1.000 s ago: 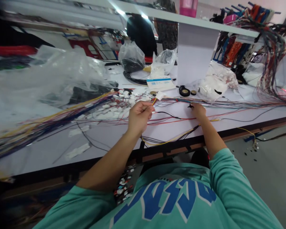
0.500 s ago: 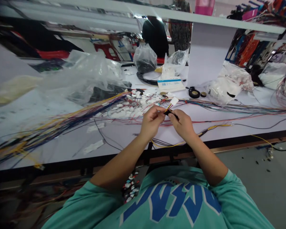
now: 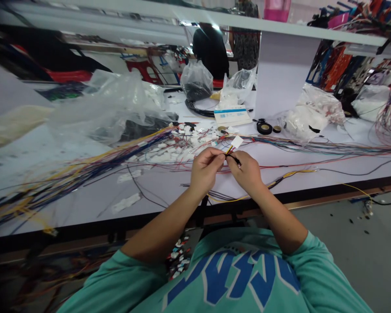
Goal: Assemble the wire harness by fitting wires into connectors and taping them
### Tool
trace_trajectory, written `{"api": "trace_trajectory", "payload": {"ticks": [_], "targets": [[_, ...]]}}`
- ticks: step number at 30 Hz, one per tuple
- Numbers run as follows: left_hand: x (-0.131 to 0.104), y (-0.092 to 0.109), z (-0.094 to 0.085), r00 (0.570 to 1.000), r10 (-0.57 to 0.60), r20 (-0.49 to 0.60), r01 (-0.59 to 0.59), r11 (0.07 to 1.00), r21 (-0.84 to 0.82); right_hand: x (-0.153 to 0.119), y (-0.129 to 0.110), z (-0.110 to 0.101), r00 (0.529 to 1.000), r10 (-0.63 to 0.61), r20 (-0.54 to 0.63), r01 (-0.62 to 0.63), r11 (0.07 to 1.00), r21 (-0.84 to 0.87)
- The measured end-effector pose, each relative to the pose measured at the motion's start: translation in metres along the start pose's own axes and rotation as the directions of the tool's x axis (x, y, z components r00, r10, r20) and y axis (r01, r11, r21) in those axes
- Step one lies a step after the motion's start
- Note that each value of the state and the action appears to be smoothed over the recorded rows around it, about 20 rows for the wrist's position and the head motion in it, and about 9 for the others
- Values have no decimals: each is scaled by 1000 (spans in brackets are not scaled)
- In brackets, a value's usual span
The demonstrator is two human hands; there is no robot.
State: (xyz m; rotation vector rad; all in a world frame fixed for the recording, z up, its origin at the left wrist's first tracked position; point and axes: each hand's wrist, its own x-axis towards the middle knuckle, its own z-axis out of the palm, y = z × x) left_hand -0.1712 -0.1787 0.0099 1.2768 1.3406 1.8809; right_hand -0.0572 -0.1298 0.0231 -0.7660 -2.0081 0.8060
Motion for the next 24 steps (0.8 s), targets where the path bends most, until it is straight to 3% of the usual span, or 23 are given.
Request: {"api": "trace_trajectory", "payload": {"ticks": [5,12,15,20,22,24], "targets": [[2,2,0,997,-77,2,76,987,-140,-3,4,2,997,-71,-23,71,997,14],[6,9,2,975,-173,137,211,914,-346,0,8,7,944,-236,-229,234,972,-37],[11,10,-3,933,-254,256,345,836,-427,2,9,11,950,-195,-244,208,978,28],[18,6,-13,781,-394,484,590,721,-365,6,9,18,985,-8,-172,64,945,320],[18,4,-14,770,-418,482,609,707,-360,7,7,17,994,46,-94,-3,908,419],[18,2,-13,791,-416,449,590,712,-380,8,3,14,997,73,-7,-60,863,502]]}}
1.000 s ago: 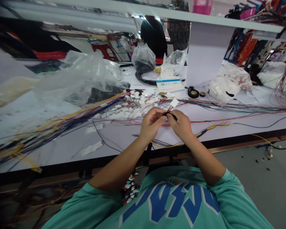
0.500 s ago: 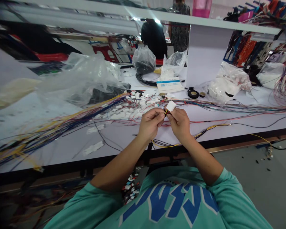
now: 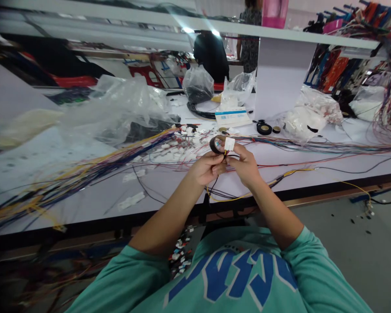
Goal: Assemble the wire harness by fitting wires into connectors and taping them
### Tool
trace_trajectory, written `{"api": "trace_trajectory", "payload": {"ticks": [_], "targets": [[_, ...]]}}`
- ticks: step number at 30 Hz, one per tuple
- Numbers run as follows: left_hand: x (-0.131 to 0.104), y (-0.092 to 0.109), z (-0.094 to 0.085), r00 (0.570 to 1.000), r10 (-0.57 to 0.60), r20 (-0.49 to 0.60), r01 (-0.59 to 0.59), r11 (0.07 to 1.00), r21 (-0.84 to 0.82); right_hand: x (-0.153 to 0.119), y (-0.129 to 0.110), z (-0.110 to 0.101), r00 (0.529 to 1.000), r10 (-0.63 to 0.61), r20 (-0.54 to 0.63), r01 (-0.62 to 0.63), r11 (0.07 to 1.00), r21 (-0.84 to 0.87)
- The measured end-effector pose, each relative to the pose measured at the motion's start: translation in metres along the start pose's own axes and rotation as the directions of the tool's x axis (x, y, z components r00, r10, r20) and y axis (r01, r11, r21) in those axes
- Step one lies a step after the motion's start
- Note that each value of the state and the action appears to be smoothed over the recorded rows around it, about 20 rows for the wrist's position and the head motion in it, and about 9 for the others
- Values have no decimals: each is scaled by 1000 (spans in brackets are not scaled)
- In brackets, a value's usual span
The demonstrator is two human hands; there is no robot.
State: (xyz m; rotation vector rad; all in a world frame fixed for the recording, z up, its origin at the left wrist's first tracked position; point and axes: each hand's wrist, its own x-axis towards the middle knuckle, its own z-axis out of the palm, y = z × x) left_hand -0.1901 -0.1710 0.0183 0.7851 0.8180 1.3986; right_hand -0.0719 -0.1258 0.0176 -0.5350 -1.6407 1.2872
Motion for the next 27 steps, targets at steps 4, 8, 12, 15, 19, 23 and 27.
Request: {"api": "trace_trajectory", "payload": {"ticks": [4,8,12,15,19,23,27], "targets": [[-3,-2,7,994,112,-8,-112,994,4,-1,-8,-3,992,123,25,-126,967,223],[-10,0,13,959,281,40,-283,946,156,-2,-14,-7,967,254,11,-244,918,313],[-14,2,14,913,403,71,-399,839,371,0,-17,-16,983,182,-33,-173,967,188],[-11,-1,15,904,426,36,-385,773,504,-1,-12,-19,996,40,-82,-38,999,26],[-7,-10,13,830,548,-107,-329,635,699,-7,4,-11,980,-112,-165,85,983,-165],[-7,-16,13,740,653,-160,-345,573,743,-8,13,-1,990,-39,-134,20,990,-137],[-8,-8,16,842,507,-183,-398,814,423,0,-1,-7,997,-20,-73,10,991,-136]]}}
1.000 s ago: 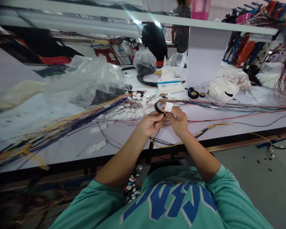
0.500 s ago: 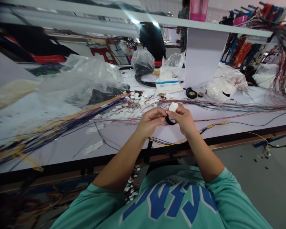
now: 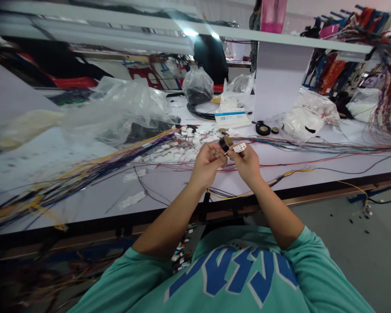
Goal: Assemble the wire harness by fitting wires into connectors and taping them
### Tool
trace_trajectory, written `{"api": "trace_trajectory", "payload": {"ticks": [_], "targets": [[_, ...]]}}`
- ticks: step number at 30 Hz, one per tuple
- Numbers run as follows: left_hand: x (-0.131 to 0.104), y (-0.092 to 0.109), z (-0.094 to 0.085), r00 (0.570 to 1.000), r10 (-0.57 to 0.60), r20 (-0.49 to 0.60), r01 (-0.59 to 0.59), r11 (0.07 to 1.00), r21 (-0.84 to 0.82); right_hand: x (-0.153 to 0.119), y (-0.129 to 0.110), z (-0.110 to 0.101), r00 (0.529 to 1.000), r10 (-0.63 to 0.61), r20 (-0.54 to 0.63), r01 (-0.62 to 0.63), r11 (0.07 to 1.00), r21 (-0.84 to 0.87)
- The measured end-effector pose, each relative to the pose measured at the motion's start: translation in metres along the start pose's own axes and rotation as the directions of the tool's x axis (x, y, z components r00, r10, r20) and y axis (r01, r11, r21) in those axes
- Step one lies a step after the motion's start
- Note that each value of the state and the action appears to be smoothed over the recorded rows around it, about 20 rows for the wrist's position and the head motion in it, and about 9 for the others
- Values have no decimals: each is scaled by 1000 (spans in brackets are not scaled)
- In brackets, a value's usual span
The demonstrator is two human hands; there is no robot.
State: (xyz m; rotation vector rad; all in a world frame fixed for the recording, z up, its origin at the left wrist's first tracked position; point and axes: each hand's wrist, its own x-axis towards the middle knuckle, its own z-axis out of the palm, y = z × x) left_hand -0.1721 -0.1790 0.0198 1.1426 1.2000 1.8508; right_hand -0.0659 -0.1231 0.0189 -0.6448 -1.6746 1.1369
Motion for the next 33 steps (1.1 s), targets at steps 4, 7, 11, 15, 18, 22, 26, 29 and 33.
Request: {"api": "trace_trajectory", "payload": {"ticks": [4,7,11,15,18,22,26,29,33], "targets": [[8,13,-3,966,-192,173,210,974,-90,4,-21,-7,978,15,210,-27,998,58],[9,17,-6,949,-240,205,244,970,4,0,-28,-5,983,66,174,-86,991,104],[0,15,-7,990,-97,105,91,994,63,-3,-25,0,984,172,46,-177,973,145],[-19,12,-12,959,259,114,-283,879,384,0,-20,-3,972,233,19,-233,959,163],[-29,9,-18,875,311,371,-482,629,610,1,-21,-9,982,188,26,-189,978,91],[-28,6,-18,880,323,348,-475,621,623,-3,-27,-16,991,83,103,-87,995,42],[-22,5,-9,883,431,185,-443,635,633,-10,-31,-13,995,84,49,-89,990,107],[-24,5,-1,855,490,170,-470,593,654,-14,-29,-8,990,127,52,-134,977,166],[-31,4,4,894,443,70,-396,706,587,-16,-27,-5,979,101,177,-122,985,117]]}}
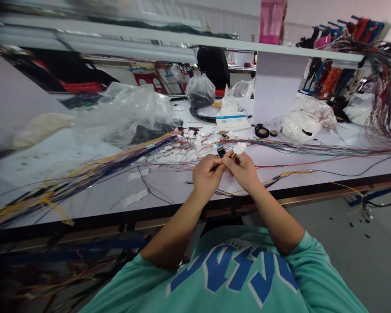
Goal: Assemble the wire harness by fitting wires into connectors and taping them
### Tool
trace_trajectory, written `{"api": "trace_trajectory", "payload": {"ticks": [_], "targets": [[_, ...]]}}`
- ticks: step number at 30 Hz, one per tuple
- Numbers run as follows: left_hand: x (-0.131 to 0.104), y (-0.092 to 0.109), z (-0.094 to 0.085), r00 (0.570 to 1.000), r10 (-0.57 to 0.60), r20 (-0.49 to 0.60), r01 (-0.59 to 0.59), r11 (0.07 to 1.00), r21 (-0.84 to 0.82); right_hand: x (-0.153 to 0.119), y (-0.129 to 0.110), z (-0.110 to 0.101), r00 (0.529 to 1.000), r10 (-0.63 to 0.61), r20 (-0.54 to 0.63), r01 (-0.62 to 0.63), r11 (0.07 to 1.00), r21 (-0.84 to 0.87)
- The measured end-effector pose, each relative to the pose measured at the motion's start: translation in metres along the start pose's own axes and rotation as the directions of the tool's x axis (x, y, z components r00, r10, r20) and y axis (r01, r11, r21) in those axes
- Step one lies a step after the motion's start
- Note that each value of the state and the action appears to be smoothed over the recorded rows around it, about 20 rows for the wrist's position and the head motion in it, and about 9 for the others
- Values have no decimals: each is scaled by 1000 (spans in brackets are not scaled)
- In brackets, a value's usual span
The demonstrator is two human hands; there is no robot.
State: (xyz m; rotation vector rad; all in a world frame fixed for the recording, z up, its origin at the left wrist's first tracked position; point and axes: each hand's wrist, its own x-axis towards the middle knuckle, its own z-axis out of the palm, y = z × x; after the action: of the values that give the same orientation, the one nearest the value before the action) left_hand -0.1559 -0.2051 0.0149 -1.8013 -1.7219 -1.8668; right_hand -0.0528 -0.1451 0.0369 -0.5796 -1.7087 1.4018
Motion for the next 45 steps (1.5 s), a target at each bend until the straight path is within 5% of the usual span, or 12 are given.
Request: {"api": "trace_trajectory", "payload": {"ticks": [3,7,10,12,18,20,23,25,30,35,39,45], "targets": [[0,2,-3,980,-197,37,200,949,-244,0,-2,-2,996,-64,-56,55,987,-150],[12,3,-13,889,-430,159,453,775,-440,-3,-6,-3,991,-121,-64,101,963,-252],[21,2,-18,784,-443,435,609,686,-399,-6,-8,0,994,-106,-36,98,977,-187],[23,2,-19,755,-419,505,631,676,-381,-7,-7,3,997,-65,-34,61,991,-122],[0,3,-25,955,-211,207,258,937,-234,-2,2,4,988,88,-126,-74,991,111],[-10,4,-29,968,-64,242,74,997,-30,0,3,0,985,89,-148,-76,993,88],[-17,3,-32,915,43,401,-94,990,109,0,-1,-6,990,20,-137,-24,999,-29],[-17,3,-30,917,37,396,-73,995,74,-2,-5,-7,993,-34,-116,23,995,-97],[-9,5,-15,985,-150,83,149,989,25,-10,-12,-2,987,-67,-144,39,981,-192],[-6,8,-8,995,-91,-29,93,993,77,-14,-5,4,980,-74,-186,56,993,-103],[-9,7,-9,987,-161,-14,162,985,52,-12,-3,3,999,-36,22,38,996,-80],[-5,6,-20,919,-369,140,395,843,-366,-9,-15,-4,990,-139,15,135,923,-361]]}}
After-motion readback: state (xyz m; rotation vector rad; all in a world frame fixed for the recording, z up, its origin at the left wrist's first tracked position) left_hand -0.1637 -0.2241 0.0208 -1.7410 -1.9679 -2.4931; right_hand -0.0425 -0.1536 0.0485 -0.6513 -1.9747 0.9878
